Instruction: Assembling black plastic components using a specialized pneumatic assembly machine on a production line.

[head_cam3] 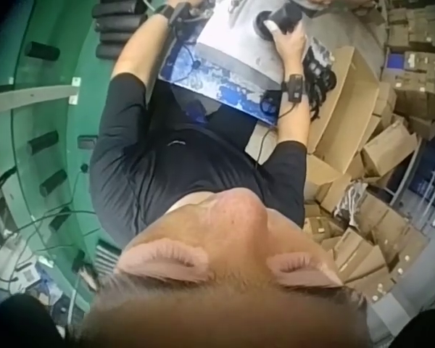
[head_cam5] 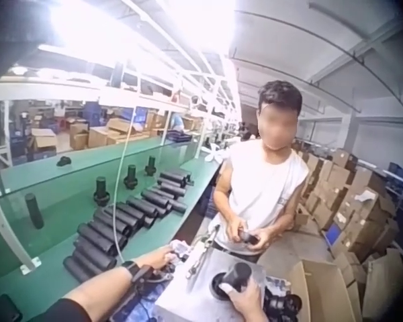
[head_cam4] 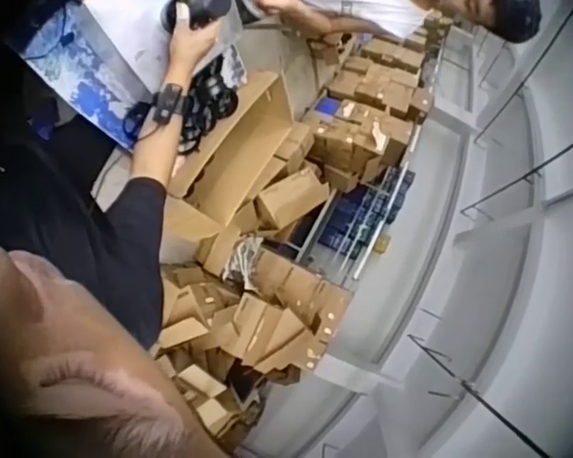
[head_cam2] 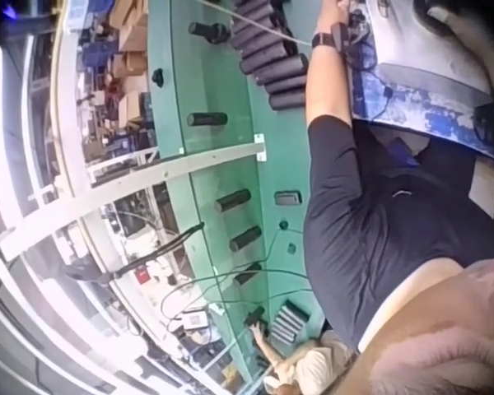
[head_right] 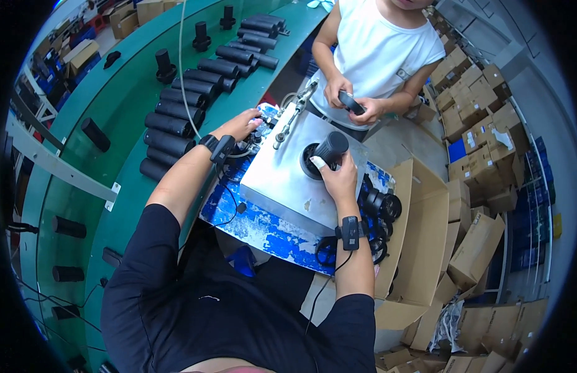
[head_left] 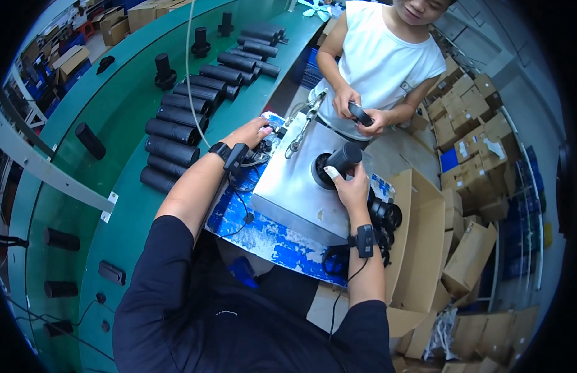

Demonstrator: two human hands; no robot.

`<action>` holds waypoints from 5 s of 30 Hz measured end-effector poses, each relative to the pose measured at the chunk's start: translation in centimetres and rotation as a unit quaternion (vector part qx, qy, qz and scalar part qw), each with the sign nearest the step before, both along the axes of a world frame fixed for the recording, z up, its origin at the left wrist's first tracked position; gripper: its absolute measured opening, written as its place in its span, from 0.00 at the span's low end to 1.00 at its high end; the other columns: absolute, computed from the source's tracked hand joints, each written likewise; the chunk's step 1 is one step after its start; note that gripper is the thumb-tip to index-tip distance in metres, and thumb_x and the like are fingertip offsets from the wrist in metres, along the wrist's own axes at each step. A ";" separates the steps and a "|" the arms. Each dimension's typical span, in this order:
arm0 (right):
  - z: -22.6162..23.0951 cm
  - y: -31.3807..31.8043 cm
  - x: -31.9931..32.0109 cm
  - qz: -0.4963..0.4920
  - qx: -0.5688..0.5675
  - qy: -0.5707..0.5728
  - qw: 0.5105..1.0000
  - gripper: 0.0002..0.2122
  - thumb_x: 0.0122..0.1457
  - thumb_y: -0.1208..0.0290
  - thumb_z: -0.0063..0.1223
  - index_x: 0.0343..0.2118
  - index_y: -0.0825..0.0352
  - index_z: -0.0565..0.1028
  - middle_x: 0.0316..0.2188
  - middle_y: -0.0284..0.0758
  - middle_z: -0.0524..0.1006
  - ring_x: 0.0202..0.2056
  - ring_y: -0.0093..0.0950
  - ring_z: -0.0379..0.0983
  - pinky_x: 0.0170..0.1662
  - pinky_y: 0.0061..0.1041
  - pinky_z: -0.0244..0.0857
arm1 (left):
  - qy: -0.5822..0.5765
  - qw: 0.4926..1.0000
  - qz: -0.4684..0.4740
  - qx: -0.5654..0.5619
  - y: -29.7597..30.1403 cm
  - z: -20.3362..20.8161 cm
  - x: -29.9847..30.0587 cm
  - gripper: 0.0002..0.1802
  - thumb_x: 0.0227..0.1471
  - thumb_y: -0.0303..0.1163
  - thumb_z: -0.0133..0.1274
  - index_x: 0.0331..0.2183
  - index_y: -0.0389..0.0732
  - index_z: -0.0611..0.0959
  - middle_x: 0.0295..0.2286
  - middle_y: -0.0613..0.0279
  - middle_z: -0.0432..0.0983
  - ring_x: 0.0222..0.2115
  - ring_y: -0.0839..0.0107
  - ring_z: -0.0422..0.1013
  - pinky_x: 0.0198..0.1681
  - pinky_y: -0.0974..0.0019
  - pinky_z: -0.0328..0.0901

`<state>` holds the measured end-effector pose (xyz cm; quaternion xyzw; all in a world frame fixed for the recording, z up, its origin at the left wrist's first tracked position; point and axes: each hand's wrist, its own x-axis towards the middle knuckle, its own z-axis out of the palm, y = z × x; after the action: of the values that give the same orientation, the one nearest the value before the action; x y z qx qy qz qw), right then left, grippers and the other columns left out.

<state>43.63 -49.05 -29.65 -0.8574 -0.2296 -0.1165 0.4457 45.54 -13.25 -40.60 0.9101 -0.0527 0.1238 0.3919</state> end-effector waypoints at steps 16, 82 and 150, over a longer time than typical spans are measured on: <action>1.7 -0.9 0.7 0.014 -0.001 -0.014 1.000 0.25 0.53 0.64 0.76 0.49 0.72 0.78 0.41 0.39 0.84 0.44 0.29 0.81 0.50 0.31 0.73 | -0.139 0.971 0.032 -0.192 -8.0 11.1 -19.1 0.25 0.64 0.28 0.57 0.61 0.36 0.76 0.54 0.54 0.75 0.36 0.71 0.72 0.40 0.69 0.68; -15.6 8.0 -18.1 0.340 -0.046 -0.018 0.939 0.13 0.49 0.78 0.66 0.40 0.63 0.82 0.42 0.40 0.82 0.46 0.44 0.77 0.52 0.40 0.70 | -0.111 0.861 0.471 0.160 22.8 15.3 -23.9 0.33 0.57 0.49 0.65 0.56 0.43 0.75 0.51 0.47 0.75 0.49 0.42 0.77 0.50 0.46 0.74; 3.3 0.2 0.3 -0.072 0.009 -0.048 0.996 0.26 0.50 0.60 0.80 0.45 0.71 0.77 0.35 0.36 0.85 0.36 0.26 0.82 0.44 0.26 0.75 | 0.000 0.837 0.166 -0.522 -3.8 -7.9 -33.4 0.12 0.67 0.24 0.56 0.50 0.31 0.82 0.35 0.61 0.82 0.32 0.78 0.78 0.36 0.75 0.73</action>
<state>43.92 -48.80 -26.34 -0.8610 -0.1876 -0.1909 0.4325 12.14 -17.10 -48.47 0.5660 0.1710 0.1963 0.7822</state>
